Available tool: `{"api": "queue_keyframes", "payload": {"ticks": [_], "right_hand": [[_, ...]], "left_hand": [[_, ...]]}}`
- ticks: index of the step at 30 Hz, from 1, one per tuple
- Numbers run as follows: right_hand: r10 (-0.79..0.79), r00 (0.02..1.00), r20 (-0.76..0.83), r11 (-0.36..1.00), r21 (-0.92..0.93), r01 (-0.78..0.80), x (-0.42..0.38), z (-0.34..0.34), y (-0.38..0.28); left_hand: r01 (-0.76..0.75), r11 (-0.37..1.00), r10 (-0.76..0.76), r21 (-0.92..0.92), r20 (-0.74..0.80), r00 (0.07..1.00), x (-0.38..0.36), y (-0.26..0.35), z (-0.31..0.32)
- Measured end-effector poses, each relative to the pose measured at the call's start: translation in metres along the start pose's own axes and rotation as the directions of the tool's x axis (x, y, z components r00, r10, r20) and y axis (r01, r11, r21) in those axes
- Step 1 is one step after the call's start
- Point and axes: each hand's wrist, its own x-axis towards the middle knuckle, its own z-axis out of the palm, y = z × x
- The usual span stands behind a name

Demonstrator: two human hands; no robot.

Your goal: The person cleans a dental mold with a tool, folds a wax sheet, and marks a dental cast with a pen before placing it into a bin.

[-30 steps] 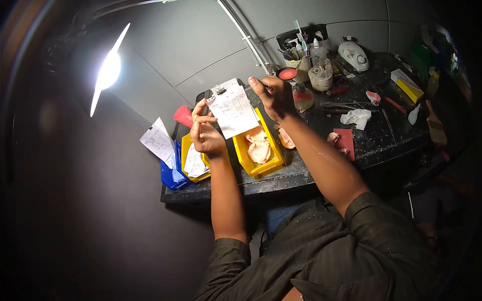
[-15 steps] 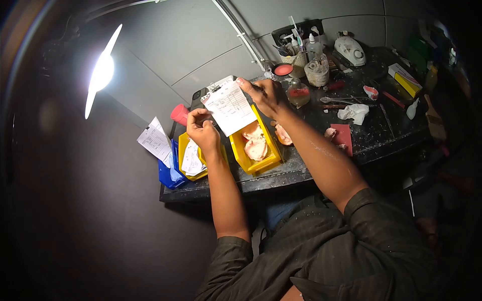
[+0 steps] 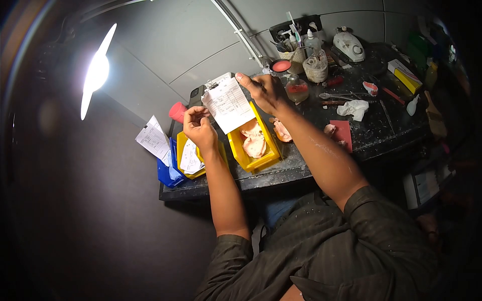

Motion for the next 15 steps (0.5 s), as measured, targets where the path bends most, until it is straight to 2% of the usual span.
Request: {"api": "queue_keyframes", "payload": {"ticks": [6, 9, 11, 15], "right_hand": [[0.013, 1.000, 0.009, 1.000, -0.012, -0.013, 0.000, -0.002, -0.001], [0.008, 1.000, 0.006, 1.000, -0.011, -0.008, 0.000, -0.003, -0.002], [0.004, 1.000, 0.001, 1.000, -0.019, -0.004, 0.000, -0.003, -0.003], [0.011, 1.000, -0.026, 1.000, -0.008, -0.011, 0.000, -0.003, -0.002]], "left_hand": [[0.009, 1.000, -0.011, 0.030, 0.065, 0.998, 0.001, 0.000, -0.001], [-0.022, 0.993, 0.012, 0.114, 0.085, 0.996, 0.002, 0.004, -0.003], [0.112, 0.991, -0.100, -0.073, 0.149, 0.984, 0.001, 0.002, -0.006], [0.113, 0.988, -0.094, -0.102, 0.175, 0.980, 0.001, 0.011, -0.004]]}}
